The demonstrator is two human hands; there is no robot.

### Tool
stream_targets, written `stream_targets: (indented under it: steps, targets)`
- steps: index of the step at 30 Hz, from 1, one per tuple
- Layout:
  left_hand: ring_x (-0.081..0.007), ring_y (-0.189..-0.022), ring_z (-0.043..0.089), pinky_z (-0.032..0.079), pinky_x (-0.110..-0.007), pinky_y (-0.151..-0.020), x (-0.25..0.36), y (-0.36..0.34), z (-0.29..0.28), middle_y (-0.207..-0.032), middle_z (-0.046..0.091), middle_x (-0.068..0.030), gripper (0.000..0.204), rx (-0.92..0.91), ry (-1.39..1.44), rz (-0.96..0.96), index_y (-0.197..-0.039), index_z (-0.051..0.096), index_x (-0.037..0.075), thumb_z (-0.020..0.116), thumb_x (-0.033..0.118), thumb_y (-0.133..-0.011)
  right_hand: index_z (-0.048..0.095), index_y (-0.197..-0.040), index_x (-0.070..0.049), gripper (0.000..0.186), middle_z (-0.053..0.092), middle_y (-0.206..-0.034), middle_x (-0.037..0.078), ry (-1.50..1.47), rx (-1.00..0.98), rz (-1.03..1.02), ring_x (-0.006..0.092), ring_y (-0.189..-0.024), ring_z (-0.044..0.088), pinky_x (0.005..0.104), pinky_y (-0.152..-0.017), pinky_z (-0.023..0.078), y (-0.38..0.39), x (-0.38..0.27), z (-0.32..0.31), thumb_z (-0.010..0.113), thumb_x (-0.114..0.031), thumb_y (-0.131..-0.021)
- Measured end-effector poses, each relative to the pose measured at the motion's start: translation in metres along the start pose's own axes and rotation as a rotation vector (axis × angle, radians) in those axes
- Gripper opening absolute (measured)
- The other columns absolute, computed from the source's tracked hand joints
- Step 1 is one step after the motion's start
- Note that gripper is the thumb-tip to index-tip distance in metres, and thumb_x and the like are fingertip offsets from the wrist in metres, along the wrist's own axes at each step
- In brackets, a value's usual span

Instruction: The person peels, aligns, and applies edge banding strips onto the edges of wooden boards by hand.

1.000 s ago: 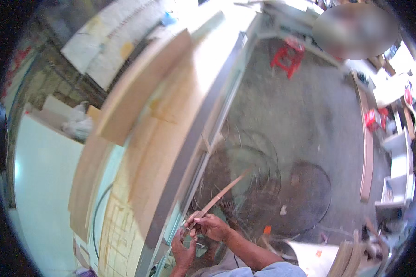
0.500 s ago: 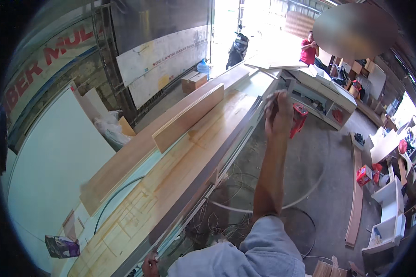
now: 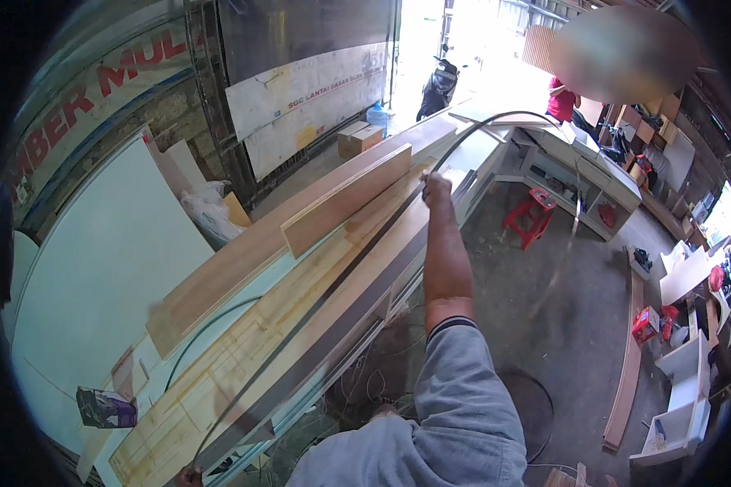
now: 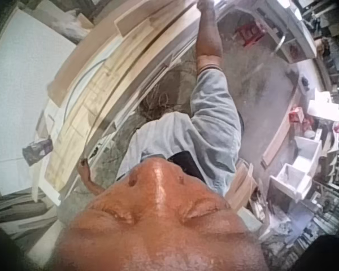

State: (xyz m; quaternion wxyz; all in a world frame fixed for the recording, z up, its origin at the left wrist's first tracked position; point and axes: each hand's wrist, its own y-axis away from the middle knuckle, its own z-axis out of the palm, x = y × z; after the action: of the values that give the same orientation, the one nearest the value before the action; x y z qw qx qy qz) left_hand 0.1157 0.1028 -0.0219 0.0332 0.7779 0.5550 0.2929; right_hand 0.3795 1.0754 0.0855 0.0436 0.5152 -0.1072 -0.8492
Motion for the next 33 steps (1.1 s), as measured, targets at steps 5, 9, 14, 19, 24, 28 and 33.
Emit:
stream_targets:
  steps: [5,9,14,19,24,28,33]
  targets:
    - [-0.0216,-0.074,0.060,0.046,-0.036,-0.068,-0.035,0.073,-0.077,-0.082,0.065,-0.0101,0.028,-0.131,-0.016,-0.024,-0.104,0.069,0.001,0.059,0.025,-0.091,0.055,-0.065,-0.007,0.016,0.042,-0.054,0.002,0.176,0.125,0.216,0.0097,-0.040,0.027,0.0298,-0.036,0.022,0.047,0.159,0.013,0.062,0.002,-0.076]
    - [-0.0120,-0.050,0.042,0.036,-0.031,-0.048,-0.004,0.104,-0.100,-0.059,0.051,0.0011,0.021,-0.317,0.344,-0.186,-0.086,0.069,0.005,0.061,0.023,-0.090,0.058,-0.068,-0.005,0.013,0.044,-0.055,0.002,0.345,0.147,0.278,0.0105,-0.040,0.029,0.0308,-0.037,0.022,0.066,0.224,-0.026,0.062,0.004,-0.076]
    - [-0.0110,-0.051,0.041,0.035,-0.029,-0.048,-0.047,0.116,-0.117,-0.061,0.050,0.0002,0.024,-0.292,0.396,-0.417,-0.081,0.066,0.004,0.065,0.027,-0.089,0.055,-0.061,-0.004,0.020,0.045,-0.050,0.003,0.356,0.060,0.310,0.0143,-0.035,0.037,0.0311,-0.033,0.026,0.105,0.276,-0.051,0.070,-0.006,-0.075]
    - [-0.0127,-0.053,0.044,0.042,-0.030,-0.052,-0.033,0.100,-0.144,-0.062,0.051,-0.0014,0.023,-0.231,0.168,-0.549,-0.081,0.064,0.005,0.066,0.026,-0.088,0.064,-0.072,-0.005,0.020,0.044,-0.052,0.000,0.305,-0.063,0.307,0.0111,-0.036,0.034,0.0296,-0.034,0.026,0.130,0.303,-0.054,0.069,-0.020,-0.084]
    - [-0.0141,-0.056,0.046,0.046,-0.032,-0.056,-0.037,0.075,-0.167,-0.064,0.051,-0.0021,0.021,-0.137,0.065,-0.544,-0.079,0.060,0.004,0.061,0.021,-0.090,0.066,-0.073,-0.004,0.021,0.047,-0.052,0.001,0.329,0.001,0.336,0.0124,-0.036,0.036,0.0301,-0.035,0.027,0.151,0.328,-0.048,0.070,-0.021,-0.083]
    - [-0.0143,-0.056,0.046,0.046,-0.033,-0.056,-0.076,0.032,-0.182,-0.065,0.051,-0.0024,0.021,-0.248,0.073,-0.444,-0.080,0.061,0.003,0.059,0.020,-0.091,0.065,-0.074,-0.005,0.025,0.050,-0.054,0.003,0.361,-0.031,0.323,0.0133,-0.037,0.039,0.0307,-0.035,0.030,0.166,0.357,-0.046,0.067,-0.027,-0.087]
    - [-0.0217,-0.049,0.060,0.047,-0.034,-0.048,-0.159,-0.042,-0.171,-0.056,0.061,-0.0126,0.017,-0.188,0.052,-0.243,-0.073,0.067,-0.001,0.058,0.007,-0.084,0.062,-0.078,-0.006,0.032,0.049,-0.054,0.004,0.552,0.031,0.393,0.0145,-0.038,0.041,0.0303,-0.034,0.033,0.168,0.398,-0.036,0.060,-0.034,-0.092]
